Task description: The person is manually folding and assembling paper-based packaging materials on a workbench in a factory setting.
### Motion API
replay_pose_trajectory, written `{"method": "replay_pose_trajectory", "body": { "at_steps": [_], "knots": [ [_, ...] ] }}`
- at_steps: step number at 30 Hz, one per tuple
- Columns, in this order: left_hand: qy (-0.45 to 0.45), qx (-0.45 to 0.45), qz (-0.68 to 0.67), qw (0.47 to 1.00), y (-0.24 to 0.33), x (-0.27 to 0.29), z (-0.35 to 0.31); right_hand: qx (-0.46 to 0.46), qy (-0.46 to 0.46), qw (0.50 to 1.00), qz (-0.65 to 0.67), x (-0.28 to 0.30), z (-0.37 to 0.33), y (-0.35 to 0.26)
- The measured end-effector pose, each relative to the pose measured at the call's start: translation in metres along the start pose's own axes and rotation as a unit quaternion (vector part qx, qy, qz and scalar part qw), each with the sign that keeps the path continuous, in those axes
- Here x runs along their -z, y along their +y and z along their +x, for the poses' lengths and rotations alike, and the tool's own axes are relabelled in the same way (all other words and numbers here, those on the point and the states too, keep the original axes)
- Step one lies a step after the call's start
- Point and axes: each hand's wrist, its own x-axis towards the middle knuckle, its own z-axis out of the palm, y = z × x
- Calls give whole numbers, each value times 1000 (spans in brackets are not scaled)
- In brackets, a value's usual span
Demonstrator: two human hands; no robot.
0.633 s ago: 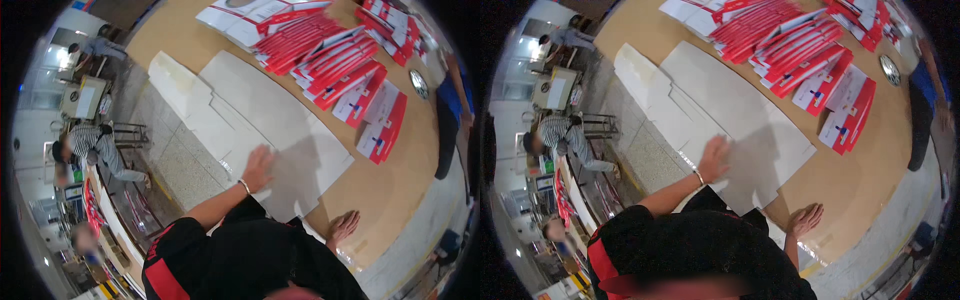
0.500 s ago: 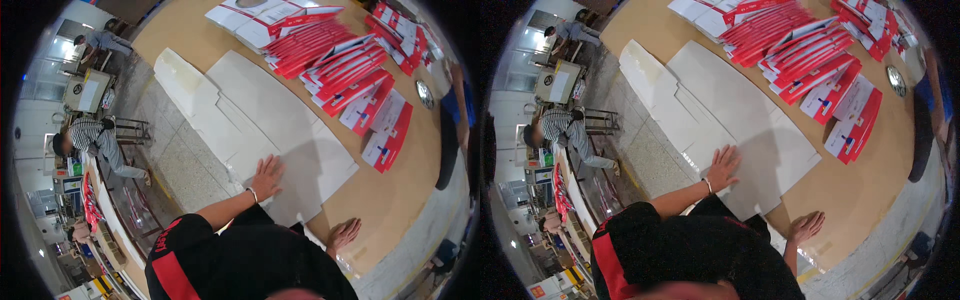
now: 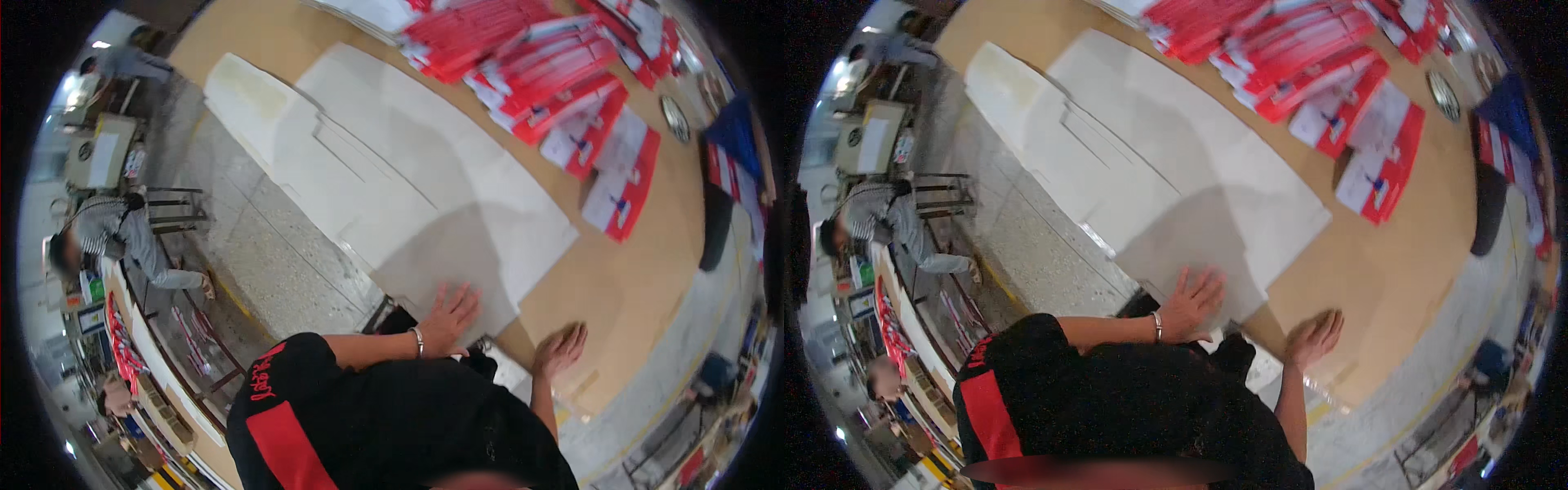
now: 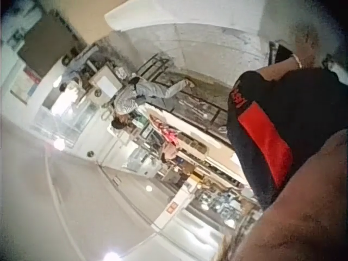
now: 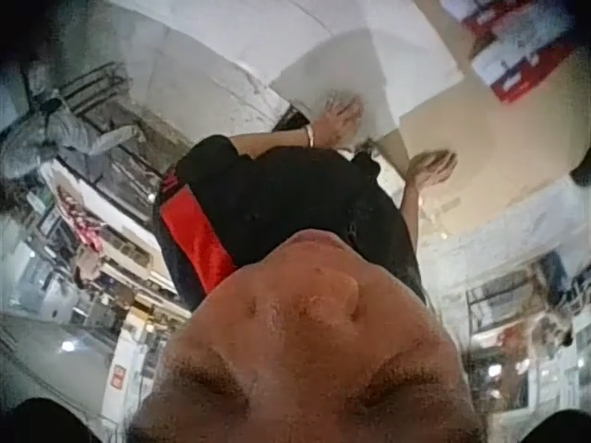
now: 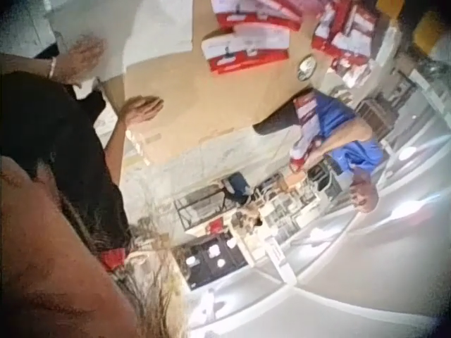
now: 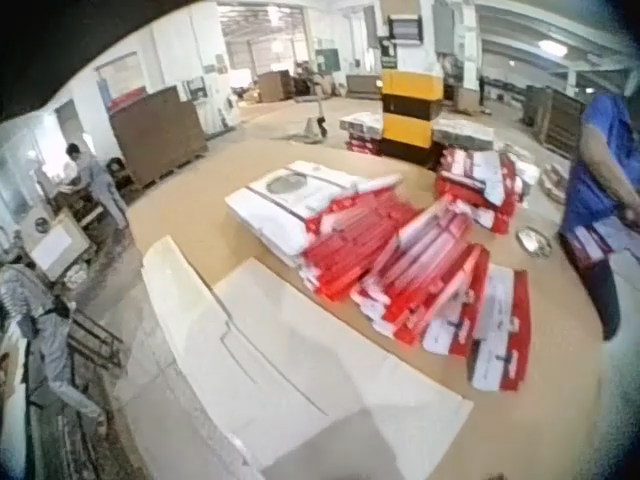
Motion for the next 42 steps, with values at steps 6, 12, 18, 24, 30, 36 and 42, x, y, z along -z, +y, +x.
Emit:
{"method": "replay_pose_trajectory", "body": {
  "at_steps": [6,12,18,24,30,36,42],
  "knots": [
    [84,10,155,984,14,-47,4,29,40,998,42,1,2,-1],
    [104,-13,122,987,31,-29,5,53,60,991,103,-6,3,14],
    [170,-120,93,974,65,26,-19,189,103,944,251,74,-40,-87],
    [255,-360,11,897,102,-3,-23,235,132,935,228,89,-73,-89],
    [140,-172,112,969,33,35,-31,123,146,957,219,96,-120,-18],
    [23,-173,261,950,-6,27,25,22,94,947,306,106,-159,25],
    [51,-190,200,960,-24,31,42,-3,96,962,254,96,-146,19]
  ]
}}
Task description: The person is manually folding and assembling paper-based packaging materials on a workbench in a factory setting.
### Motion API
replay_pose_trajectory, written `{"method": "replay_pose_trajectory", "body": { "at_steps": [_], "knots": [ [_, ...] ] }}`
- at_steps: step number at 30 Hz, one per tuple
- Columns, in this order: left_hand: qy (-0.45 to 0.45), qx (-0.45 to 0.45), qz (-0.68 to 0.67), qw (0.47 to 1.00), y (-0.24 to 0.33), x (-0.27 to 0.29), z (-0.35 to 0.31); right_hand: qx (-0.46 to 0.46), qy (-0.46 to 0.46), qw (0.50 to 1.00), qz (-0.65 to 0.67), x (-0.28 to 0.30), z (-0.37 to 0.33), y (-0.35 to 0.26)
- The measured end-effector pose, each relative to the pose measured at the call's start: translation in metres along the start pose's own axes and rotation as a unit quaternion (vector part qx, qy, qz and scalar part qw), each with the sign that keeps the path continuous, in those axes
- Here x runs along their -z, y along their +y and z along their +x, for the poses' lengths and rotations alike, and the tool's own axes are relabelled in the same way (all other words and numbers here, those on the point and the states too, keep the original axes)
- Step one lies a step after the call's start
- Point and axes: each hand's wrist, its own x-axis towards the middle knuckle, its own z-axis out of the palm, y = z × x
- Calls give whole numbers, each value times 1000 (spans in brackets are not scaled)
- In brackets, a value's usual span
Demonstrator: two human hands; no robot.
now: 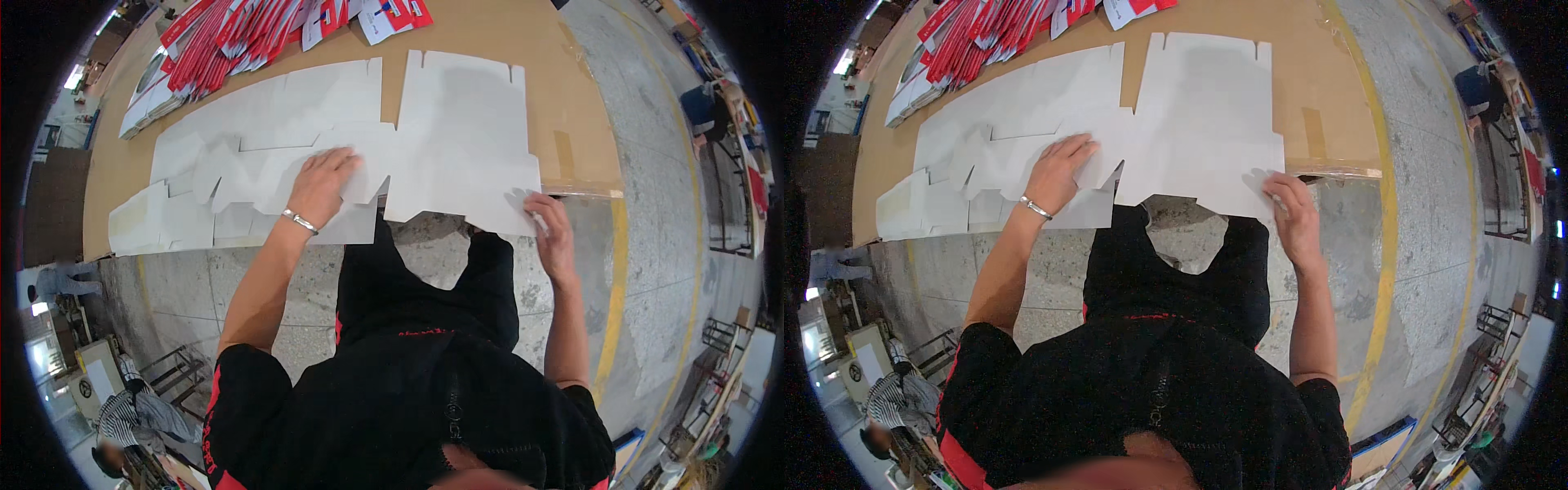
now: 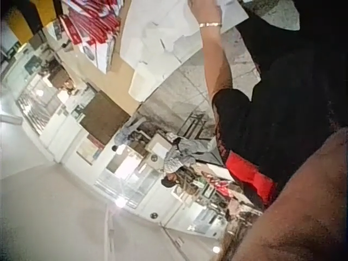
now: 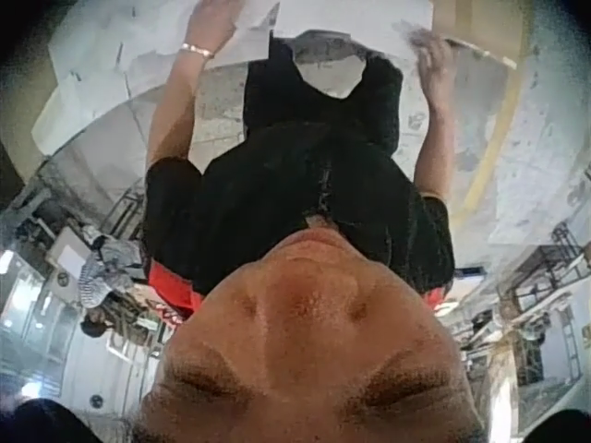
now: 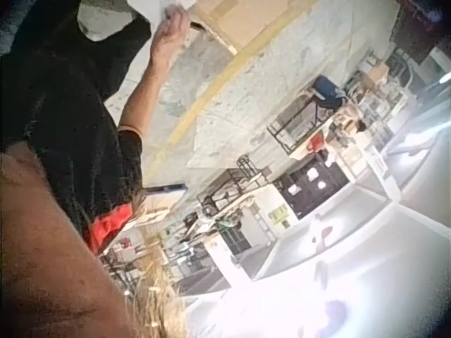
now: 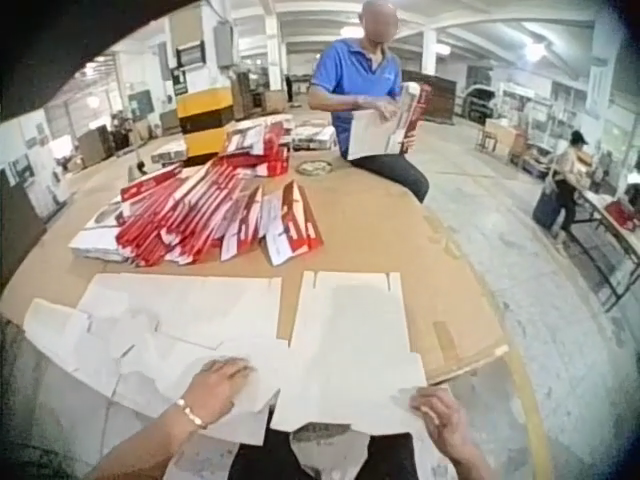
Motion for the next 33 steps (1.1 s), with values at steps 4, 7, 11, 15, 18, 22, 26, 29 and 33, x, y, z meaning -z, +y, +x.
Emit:
{"method": "replay_pose_trajectory", "body": {
  "at_steps": [4,7,11,15,18,22,26,29,33],
  "knots": [
    [30,4,24,999,-16,-4,10,79,-32,996,20,-28,13,28],
    [209,-20,106,972,-3,33,25,80,54,992,76,-8,32,10],
    [292,-32,34,955,44,51,22,99,174,979,-23,31,28,-7],
    [100,-19,-43,994,60,-27,28,30,95,995,-12,37,-6,52],
    [-7,-19,-80,997,62,-38,39,-3,5,997,-79,39,-26,75],
    [-12,-56,-203,977,35,-40,52,-14,24,996,-87,32,-15,82],
    [23,215,-402,890,49,-51,66,-12,56,997,-44,21,-6,101],
    [132,59,-22,989,69,-59,68,-35,70,996,-47,16,-5,100],
    [67,-123,-249,958,95,-64,71,-88,120,987,-56,17,10,93]
  ]
}}
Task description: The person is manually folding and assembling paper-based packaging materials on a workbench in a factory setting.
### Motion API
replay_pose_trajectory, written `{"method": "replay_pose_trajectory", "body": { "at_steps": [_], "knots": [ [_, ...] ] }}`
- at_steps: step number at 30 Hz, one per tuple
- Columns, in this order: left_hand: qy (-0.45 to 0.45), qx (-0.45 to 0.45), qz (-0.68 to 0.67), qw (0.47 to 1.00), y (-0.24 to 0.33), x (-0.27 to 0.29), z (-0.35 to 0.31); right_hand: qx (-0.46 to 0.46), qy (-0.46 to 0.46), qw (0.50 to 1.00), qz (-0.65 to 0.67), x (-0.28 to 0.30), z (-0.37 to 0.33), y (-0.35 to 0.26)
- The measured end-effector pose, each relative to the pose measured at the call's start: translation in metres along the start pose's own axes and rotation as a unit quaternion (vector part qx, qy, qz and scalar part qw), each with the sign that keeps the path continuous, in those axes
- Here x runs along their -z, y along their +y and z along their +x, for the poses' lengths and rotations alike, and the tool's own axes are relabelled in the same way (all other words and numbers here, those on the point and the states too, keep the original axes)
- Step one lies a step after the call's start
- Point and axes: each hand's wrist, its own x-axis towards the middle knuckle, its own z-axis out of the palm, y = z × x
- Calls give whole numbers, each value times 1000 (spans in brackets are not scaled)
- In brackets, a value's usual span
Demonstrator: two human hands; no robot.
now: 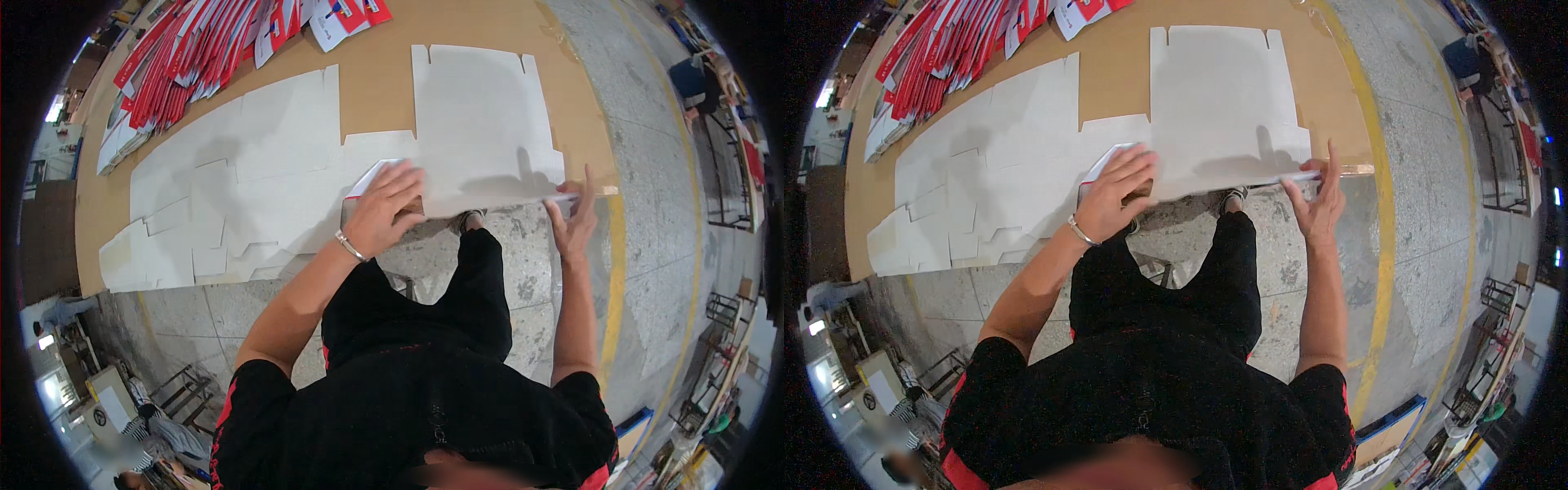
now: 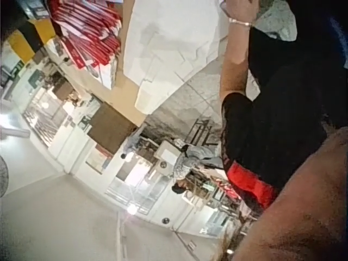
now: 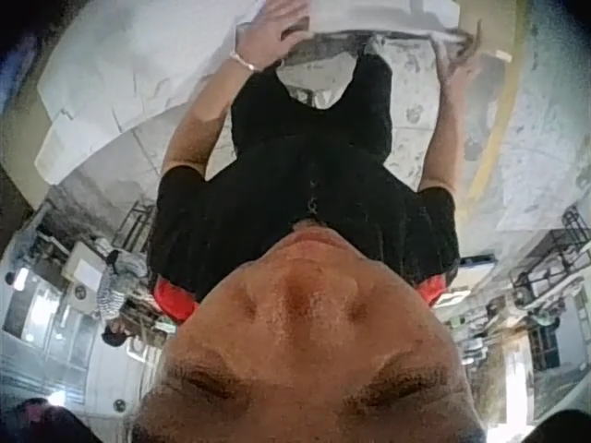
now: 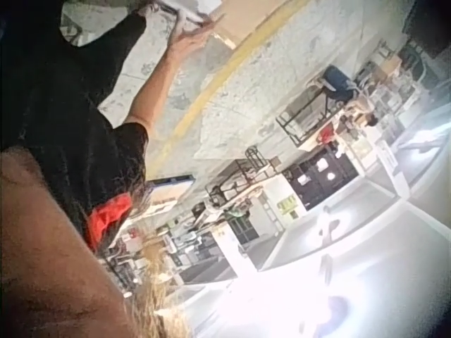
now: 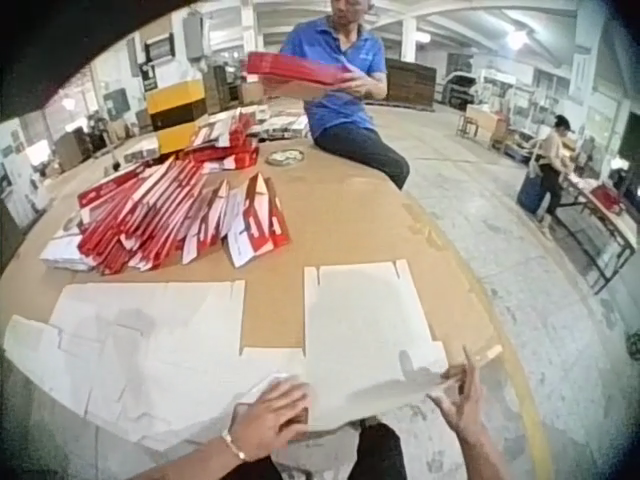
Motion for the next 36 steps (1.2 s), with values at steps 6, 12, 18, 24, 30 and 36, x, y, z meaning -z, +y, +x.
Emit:
{"method": "replay_pose_trajectory", "body": {
  "at_steps": [6,12,18,24,30,36],
  "knots": [
    [82,110,-36,990,4,-36,33,-182,-83,971,-134,-15,29,-20],
    [18,76,258,963,12,-61,45,-198,225,952,69,-37,-26,2],
    [-153,-12,235,960,53,-74,51,-339,-112,815,456,-83,-85,-75],
    [-120,-30,186,975,62,-79,45,-329,66,892,302,-69,-71,-41],
    [-137,-18,85,987,61,-73,36,14,137,990,-33,-40,-23,-54],
    [-213,20,185,959,41,-30,-5,191,3,974,-121,-38,7,-6]
  ]
}}
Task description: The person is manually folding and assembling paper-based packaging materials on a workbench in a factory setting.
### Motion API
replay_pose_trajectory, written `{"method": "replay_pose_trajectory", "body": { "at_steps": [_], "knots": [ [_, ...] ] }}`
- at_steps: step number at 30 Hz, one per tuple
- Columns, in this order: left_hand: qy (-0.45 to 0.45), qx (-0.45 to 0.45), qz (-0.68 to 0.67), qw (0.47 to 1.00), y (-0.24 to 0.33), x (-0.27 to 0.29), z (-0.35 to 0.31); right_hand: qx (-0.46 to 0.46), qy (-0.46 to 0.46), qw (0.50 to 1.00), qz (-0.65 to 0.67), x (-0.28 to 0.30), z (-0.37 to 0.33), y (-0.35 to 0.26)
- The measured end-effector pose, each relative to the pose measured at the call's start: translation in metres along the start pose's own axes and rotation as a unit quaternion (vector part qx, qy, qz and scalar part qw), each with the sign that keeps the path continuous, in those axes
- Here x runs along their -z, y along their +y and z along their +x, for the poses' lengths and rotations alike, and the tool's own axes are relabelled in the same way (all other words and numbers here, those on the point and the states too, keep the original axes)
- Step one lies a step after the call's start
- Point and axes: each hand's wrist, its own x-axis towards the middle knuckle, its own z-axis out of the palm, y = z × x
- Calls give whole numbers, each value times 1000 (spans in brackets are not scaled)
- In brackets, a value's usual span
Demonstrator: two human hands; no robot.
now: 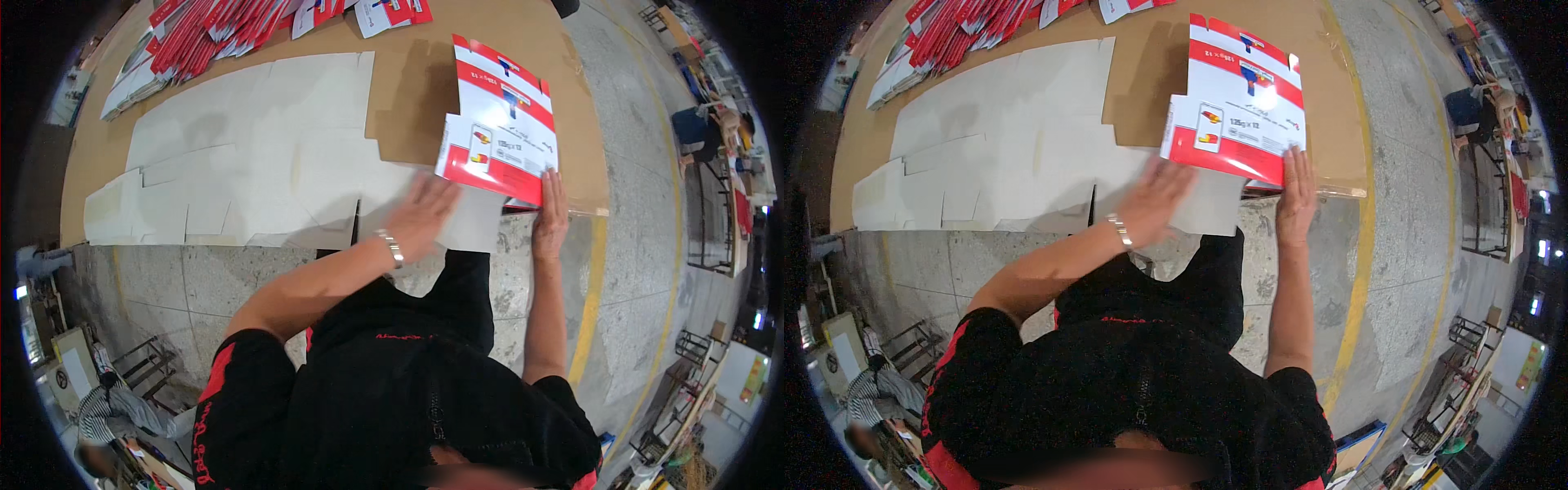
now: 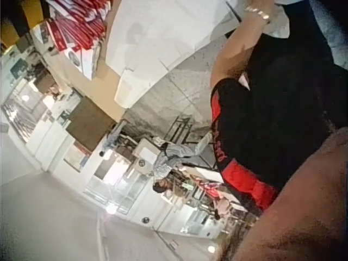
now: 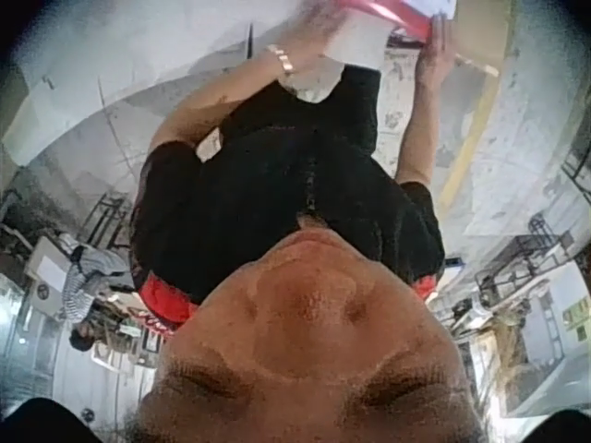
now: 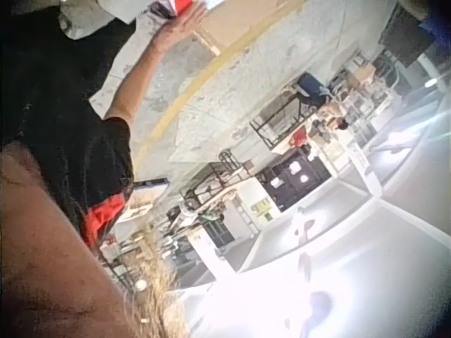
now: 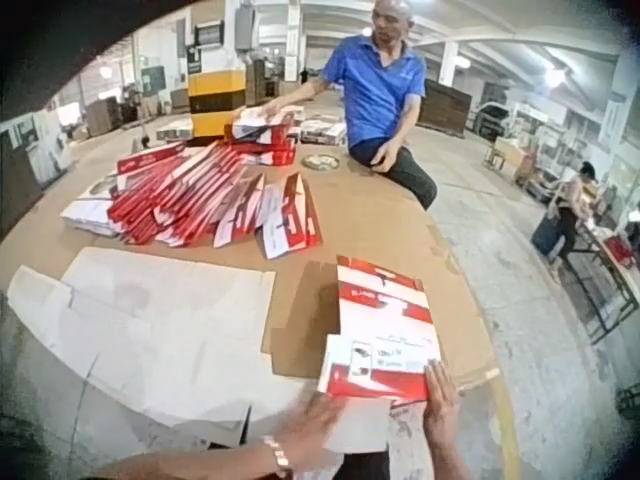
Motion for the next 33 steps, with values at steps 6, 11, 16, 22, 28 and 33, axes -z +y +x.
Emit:
{"method": "replay_pose_trajectory", "body": {
  "at_steps": [6,11,16,22,28,33],
  "knots": [
    [174,-8,-49,983,-77,10,-56,-41,-29,998,-31,15,0,22],
    [236,-2,-211,949,-87,22,-28,-91,-24,996,7,14,-6,33],
    [227,261,-158,925,-64,12,7,-110,33,989,96,14,-18,31],
    [221,140,15,965,-55,-3,22,26,-207,978,-24,20,14,-35],
    [51,98,67,992,-33,54,-26,44,-201,977,-49,7,0,-38],
    [94,105,169,976,-69,46,-54,17,-191,979,-73,12,-10,-33]
  ]
}}
